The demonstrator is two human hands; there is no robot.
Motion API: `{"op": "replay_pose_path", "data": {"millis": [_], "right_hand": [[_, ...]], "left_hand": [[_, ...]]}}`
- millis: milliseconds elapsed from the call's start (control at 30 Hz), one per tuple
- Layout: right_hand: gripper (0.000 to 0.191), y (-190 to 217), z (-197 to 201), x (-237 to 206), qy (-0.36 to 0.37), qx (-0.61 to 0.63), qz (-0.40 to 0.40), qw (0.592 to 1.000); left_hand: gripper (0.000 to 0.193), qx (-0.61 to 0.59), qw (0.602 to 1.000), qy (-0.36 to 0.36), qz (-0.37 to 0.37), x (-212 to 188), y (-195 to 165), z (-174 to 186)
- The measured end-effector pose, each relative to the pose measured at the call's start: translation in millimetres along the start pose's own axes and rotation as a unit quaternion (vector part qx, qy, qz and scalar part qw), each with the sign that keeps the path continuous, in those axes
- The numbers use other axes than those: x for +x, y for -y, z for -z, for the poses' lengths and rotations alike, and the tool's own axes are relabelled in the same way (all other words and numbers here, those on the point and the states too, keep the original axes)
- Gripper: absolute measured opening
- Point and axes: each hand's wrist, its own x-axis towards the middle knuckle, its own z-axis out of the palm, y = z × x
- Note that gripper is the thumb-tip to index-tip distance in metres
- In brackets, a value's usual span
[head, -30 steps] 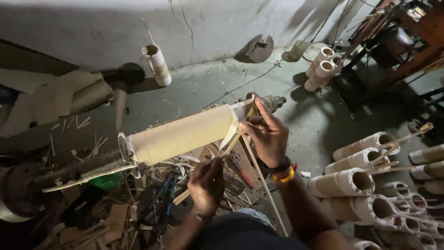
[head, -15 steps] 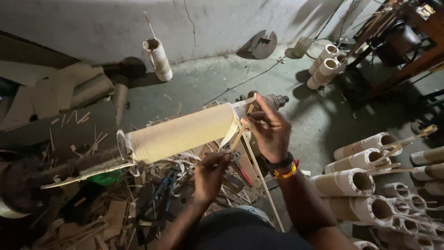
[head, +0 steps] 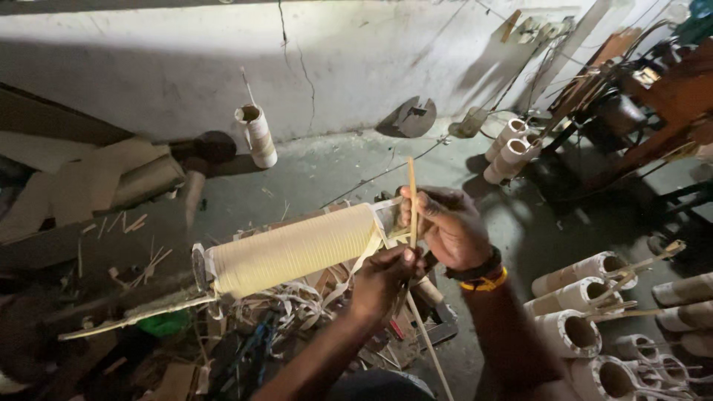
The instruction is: The person winds a thin strip of paper around a rotating cylindrical roll using a wooden stick to guide and separate the layers. The person repeatedly adjusts the strip and uses the stick to maintain even spacing as the roll grows.
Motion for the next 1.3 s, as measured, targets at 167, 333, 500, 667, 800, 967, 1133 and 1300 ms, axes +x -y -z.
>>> {"op": "replay_pose_path", "data": {"millis": [167, 333, 500, 667, 800, 967, 1133, 1300], "right_hand": [[0.027, 37, -8, 10, 0.091, -0.181, 0.122, 0.972], [0.026, 85, -12, 9, 0.141, -0.616, 0.323, 0.705], [0.025, 65, 30, -11, -0.053, -0.151, 0.034, 0.987], [0.012, -5, 104, -42, -0.152, -0.132, 0.014, 0.979], [0.011, -94, 139, -71, -0.271, -0.127, -0.106, 0.948], [0.017, -178, 158, -80, -0.326, -0.13, -0.177, 0.919], [0.02, -202, 161, -75, -0.321, -0.11, -0.204, 0.918], [0.023, -200, 151, -65, -0.323, -0.127, -0.208, 0.914]], "left_hand": [[0.023, 0.055, 0.998, 0.039, -0.014, 23, 0, -24], [0.028, 0.083, 0.994, 0.066, -0.039, 53, 0, -53], [0.039, 0.145, 0.981, 0.025, -0.127, 55, 32, -36], [0.032, 0.432, 0.873, -0.225, -0.021, 23, 68, 80], [0.07, 0.512, 0.794, -0.326, 0.016, 9, 101, 146], [0.118, 0.544, 0.776, -0.308, 0.082, 35, 115, 183], [0.078, 0.395, 0.897, -0.194, 0.043, 51, 117, 200], [0.052, 0.372, 0.902, -0.211, 0.063, 35, 120, 214]]}}
